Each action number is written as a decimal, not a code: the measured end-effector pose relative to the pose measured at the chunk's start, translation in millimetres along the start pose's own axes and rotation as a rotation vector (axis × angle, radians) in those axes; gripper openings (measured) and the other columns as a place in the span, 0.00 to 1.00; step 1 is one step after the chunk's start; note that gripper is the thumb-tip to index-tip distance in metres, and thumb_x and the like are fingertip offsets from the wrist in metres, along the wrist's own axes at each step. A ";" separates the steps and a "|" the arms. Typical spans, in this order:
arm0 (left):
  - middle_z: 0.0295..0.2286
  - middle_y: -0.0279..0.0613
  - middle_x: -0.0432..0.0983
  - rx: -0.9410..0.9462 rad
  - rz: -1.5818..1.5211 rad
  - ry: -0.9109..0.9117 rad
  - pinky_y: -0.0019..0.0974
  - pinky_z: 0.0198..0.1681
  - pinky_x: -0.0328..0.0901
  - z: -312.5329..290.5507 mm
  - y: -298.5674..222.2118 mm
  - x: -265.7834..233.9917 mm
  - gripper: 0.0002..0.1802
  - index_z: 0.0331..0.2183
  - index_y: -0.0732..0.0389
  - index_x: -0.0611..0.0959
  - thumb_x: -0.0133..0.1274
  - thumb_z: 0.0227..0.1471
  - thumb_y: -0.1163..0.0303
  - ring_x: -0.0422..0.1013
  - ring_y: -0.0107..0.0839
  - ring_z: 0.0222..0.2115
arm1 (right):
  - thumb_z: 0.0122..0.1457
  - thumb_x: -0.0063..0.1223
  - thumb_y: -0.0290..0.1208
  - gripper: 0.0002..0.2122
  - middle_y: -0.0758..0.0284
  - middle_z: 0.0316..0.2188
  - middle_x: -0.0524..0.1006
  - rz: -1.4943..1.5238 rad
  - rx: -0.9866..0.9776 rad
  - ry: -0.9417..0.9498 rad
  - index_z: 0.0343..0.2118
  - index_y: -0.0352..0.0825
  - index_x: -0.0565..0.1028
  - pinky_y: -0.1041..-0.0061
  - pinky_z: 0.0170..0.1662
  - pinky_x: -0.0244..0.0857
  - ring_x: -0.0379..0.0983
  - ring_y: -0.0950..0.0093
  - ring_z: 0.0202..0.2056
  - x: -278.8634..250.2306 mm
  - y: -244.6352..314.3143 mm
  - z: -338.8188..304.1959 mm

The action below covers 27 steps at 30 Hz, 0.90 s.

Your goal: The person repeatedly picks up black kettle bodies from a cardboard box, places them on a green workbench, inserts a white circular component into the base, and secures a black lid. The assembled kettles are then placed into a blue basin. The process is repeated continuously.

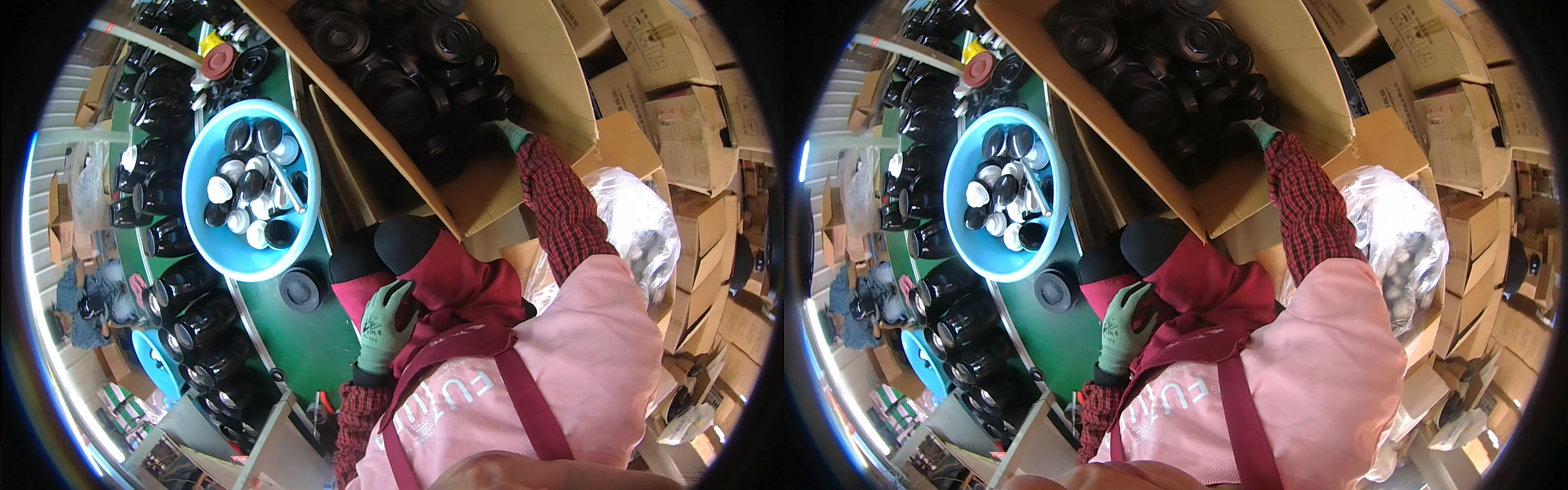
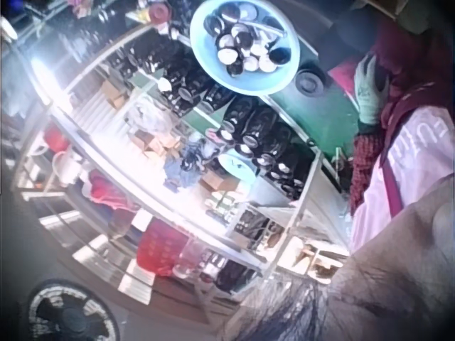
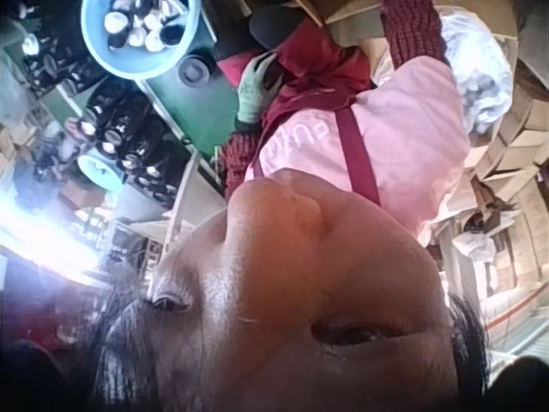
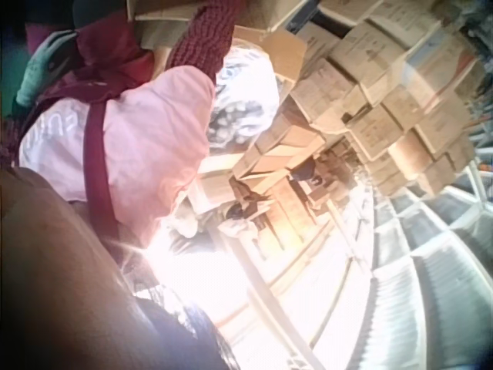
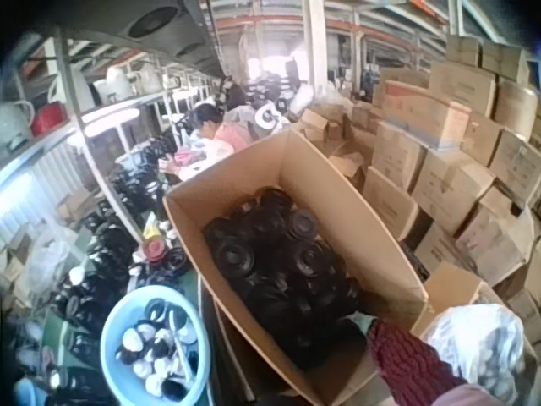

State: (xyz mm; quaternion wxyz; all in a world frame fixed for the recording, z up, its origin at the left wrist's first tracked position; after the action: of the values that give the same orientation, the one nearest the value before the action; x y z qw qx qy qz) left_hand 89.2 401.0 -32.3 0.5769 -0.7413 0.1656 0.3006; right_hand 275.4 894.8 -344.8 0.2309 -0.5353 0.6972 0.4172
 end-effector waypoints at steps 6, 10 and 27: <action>0.48 0.47 0.76 0.063 -0.029 -0.018 0.46 0.52 0.68 -6.4 -6.5 13.7 0.26 0.53 0.56 0.80 0.64 0.50 0.68 0.73 0.48 0.50 | 0.39 0.78 0.45 0.60 0.55 0.67 0.58 0.103 -0.043 0.023 0.71 0.34 0.47 0.63 0.68 0.56 0.56 0.60 0.67 -3.5 13.5 -27.4; 0.49 0.50 0.75 0.023 -0.101 -0.061 0.46 0.54 0.68 -21.9 5.1 1.2 0.27 0.52 0.58 0.81 0.64 0.48 0.74 0.73 0.51 0.50 | 0.42 0.77 0.42 0.57 0.56 0.66 0.61 0.350 -0.119 0.104 0.71 0.34 0.49 0.64 0.67 0.58 0.59 0.62 0.66 -33.2 29.2 -78.2; 0.55 0.45 0.71 0.030 0.525 -0.107 0.62 0.64 0.51 -63.9 63.7 44.4 0.28 0.50 0.46 0.82 0.66 0.44 0.57 0.61 0.53 0.61 | 0.49 0.68 0.27 0.43 0.62 0.62 0.67 0.723 -1.119 0.720 0.69 0.37 0.57 0.66 0.68 0.58 0.64 0.67 0.64 44.0 302.2 -498.8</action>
State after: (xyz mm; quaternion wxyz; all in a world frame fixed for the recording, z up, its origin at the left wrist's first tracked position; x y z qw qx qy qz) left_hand 101.7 326.7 -98.9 0.4982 -0.6473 0.3256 0.4762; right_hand 39.8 480.8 -5.5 -0.4683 -0.4138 0.5460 0.5580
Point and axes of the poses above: each hand's wrist, its own z-axis towards the middle knuckle, its own x-axis out of the palm, y = z × x, the point moved 10 cm from there along z, towards the middle knuckle
